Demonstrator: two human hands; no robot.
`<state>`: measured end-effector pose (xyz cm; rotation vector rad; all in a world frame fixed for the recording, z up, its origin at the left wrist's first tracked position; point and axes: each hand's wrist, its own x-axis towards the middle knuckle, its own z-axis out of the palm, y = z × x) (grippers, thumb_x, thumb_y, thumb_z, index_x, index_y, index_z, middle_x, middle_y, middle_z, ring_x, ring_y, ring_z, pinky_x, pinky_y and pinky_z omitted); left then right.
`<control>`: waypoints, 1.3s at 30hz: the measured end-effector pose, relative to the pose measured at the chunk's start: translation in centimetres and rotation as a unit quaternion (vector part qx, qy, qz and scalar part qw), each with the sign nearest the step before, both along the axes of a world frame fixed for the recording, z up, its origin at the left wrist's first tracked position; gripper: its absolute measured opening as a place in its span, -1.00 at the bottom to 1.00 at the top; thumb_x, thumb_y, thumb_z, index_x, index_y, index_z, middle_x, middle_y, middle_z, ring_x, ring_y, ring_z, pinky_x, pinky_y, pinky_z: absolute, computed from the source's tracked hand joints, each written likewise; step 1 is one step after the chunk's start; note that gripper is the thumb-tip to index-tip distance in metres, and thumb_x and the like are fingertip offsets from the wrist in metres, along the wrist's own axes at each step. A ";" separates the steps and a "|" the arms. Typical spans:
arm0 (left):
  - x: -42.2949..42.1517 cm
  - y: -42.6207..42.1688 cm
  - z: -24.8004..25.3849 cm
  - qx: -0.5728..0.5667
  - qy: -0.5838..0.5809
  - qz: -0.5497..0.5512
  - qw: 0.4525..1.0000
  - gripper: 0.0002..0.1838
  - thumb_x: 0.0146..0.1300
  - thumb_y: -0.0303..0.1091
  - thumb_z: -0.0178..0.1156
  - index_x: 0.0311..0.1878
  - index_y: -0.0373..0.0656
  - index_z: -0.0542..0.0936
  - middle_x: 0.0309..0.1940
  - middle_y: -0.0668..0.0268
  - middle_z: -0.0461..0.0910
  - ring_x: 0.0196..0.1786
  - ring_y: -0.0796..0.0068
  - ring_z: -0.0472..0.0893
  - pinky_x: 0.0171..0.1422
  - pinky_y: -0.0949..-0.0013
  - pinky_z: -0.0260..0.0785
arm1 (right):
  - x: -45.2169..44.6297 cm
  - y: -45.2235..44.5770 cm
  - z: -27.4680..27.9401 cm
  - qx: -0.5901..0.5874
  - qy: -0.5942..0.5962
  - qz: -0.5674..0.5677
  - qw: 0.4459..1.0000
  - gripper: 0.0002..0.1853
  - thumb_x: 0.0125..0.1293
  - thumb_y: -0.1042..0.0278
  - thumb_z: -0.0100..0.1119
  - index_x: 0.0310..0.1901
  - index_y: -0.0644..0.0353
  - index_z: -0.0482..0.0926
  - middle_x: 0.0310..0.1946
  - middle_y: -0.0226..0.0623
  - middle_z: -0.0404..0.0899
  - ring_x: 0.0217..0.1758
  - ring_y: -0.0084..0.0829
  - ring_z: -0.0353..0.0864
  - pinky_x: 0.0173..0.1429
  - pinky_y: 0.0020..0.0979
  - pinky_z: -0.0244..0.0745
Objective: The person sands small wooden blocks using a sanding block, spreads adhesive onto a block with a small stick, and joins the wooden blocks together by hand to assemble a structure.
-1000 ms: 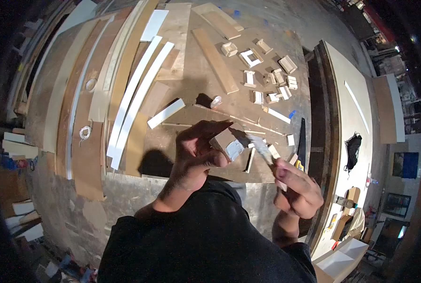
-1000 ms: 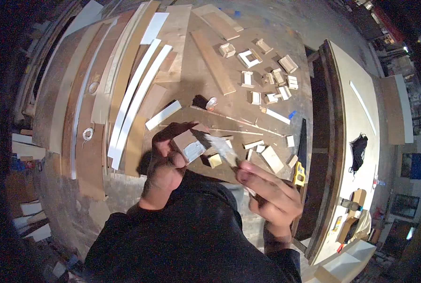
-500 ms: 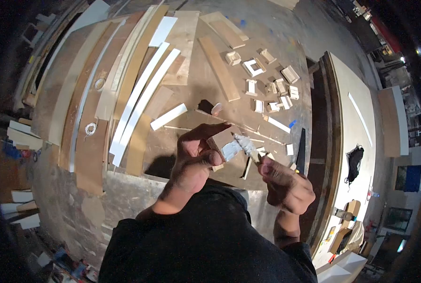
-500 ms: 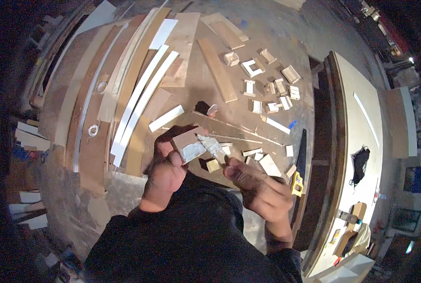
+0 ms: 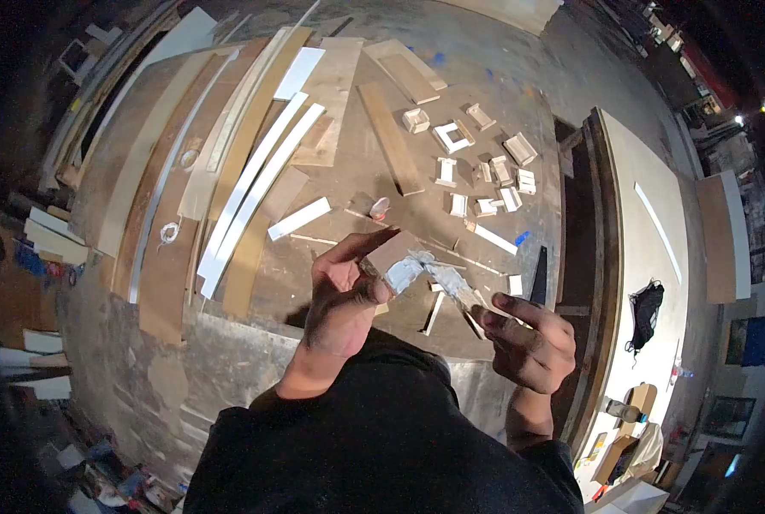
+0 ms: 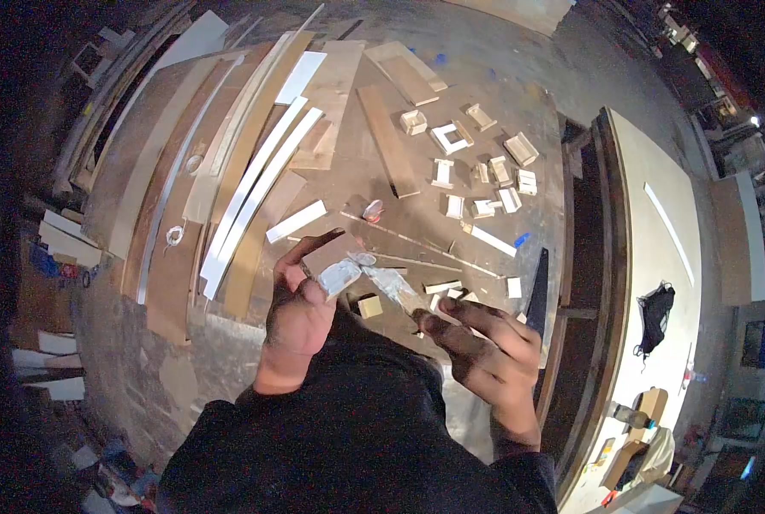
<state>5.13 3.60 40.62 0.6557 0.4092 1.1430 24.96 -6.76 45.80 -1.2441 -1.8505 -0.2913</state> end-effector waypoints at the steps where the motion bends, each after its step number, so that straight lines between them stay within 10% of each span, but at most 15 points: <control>1: 0.0 -0.2 0.0 -0.008 -0.001 -0.015 1.000 -0.20 -0.10 -0.30 0.60 0.23 -0.40 0.49 0.09 0.19 0.59 0.18 0.38 0.56 0.30 0.32 0.35 | 0.4 -0.3 0.0 -0.001 0.000 0.001 1.000 -0.76 -0.10 0.61 0.48 -0.33 0.14 0.72 -0.24 -0.40 0.74 -0.20 -0.42 0.75 -0.22 -0.46 0.70; 17: 3.3 -4.0 -0.3 0.063 0.042 0.007 0.997 -0.32 -0.03 -0.43 0.55 0.19 -0.40 0.51 0.15 0.13 0.58 0.16 0.39 0.59 0.30 0.31 0.38 | 2.3 -3.8 -0.9 0.076 0.026 -0.052 0.995 -0.77 -0.12 0.72 0.45 -0.44 0.30 0.57 -0.44 -0.16 0.70 -0.42 -0.28 0.73 -0.33 -0.37 0.68; 39: 8.6 -8.1 -0.7 0.043 0.064 0.069 0.995 -0.42 -0.07 -0.63 0.54 0.07 -0.26 0.54 0.24 0.15 0.51 0.28 0.37 0.48 0.14 0.42 0.52 | 7.2 -6.5 -4.7 0.080 0.026 -0.068 0.994 -0.61 -0.07 0.61 0.43 -0.49 0.13 0.30 -0.10 -0.42 0.74 -0.27 -0.34 0.73 -0.34 -0.46 0.64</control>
